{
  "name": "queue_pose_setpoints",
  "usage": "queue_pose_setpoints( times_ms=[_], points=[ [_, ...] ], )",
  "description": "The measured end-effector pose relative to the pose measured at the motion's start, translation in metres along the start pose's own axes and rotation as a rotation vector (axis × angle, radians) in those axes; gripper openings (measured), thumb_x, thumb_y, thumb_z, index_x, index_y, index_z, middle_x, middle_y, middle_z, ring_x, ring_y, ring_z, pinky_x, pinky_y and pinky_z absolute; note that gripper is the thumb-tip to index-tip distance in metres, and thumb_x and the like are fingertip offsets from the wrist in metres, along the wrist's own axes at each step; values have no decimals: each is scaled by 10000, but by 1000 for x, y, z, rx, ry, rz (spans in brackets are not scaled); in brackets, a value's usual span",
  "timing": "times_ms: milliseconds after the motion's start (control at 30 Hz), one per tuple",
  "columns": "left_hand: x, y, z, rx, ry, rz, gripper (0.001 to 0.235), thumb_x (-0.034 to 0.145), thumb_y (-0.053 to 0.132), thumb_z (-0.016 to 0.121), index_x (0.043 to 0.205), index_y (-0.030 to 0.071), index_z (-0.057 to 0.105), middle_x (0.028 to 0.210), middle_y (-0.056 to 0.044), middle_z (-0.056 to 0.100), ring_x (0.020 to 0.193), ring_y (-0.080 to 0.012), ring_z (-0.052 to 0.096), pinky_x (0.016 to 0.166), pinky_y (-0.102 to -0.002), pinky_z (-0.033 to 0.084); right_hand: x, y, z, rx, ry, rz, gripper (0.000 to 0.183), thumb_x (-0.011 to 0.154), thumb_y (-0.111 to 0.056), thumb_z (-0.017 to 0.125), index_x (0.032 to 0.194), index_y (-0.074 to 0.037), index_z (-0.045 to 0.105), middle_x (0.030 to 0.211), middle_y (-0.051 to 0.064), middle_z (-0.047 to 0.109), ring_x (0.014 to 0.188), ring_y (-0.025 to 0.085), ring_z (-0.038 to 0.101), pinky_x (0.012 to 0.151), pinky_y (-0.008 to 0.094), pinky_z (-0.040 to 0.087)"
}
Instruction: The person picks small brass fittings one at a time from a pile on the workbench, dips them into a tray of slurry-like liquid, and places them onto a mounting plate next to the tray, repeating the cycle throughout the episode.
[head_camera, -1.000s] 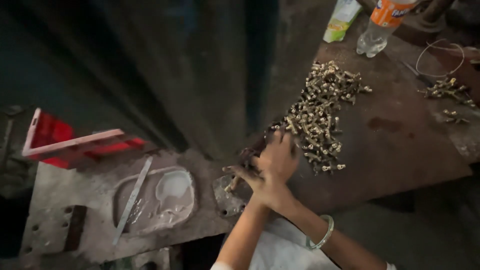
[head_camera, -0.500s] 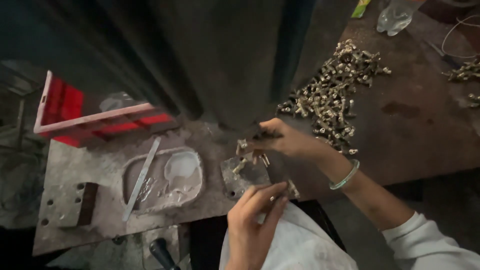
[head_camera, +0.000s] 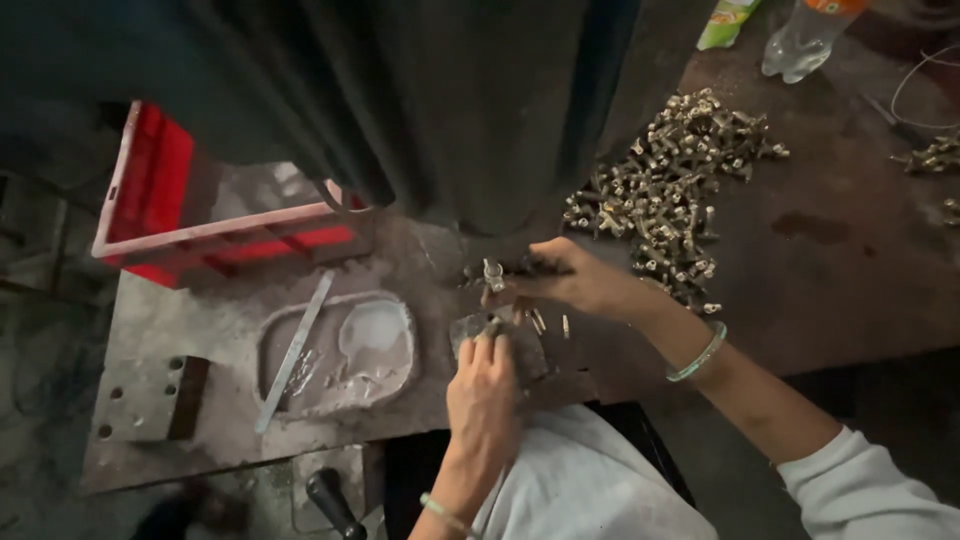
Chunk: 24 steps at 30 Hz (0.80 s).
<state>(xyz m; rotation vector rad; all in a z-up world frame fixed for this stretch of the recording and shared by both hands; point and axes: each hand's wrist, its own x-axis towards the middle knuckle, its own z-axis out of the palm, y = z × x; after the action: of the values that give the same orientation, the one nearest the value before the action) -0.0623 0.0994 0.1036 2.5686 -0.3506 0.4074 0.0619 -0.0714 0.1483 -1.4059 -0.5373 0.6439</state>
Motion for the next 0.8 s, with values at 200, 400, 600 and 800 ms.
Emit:
queue_pose_setpoints(
  times_ms=[200,400,600,800],
  points=[
    [20,29,101,298,43,249,265,798,139,672,1015,-3,725,922,-106,656,1023,-256,601,756,-357,513,-5,7,10,-120,75,-26,236,975,-123,697,1185,-18,705,1061,29,755,963,105,681,857,291,580],
    [-29,35,60,-104,-104,179,214,823,110,644,1007,35,725,1031,-155,668,1017,-340,619,721,-430,520,-14,31,54,-190,347,-170,190,979,-139,697,1118,-10,707,1006,36,760,899,88,679,783,283,566],
    [-45,-41,-51,-188,51,-5,359,723,-19,608,1050,83,718,1107,-100,683,1045,-311,683,888,-390,565,-14,22,76,-75,539,-44,235,994,-190,673,1073,23,733,884,71,755,757,115,666,676,311,519],
    [-24,-93,-87,-119,53,-341,203,873,-10,650,1058,39,716,1085,-127,695,959,-364,679,800,-436,534,-14,12,77,-75,592,-97,230,1033,-180,613,1092,25,701,944,74,740,809,140,708,789,301,583]
  ],
)
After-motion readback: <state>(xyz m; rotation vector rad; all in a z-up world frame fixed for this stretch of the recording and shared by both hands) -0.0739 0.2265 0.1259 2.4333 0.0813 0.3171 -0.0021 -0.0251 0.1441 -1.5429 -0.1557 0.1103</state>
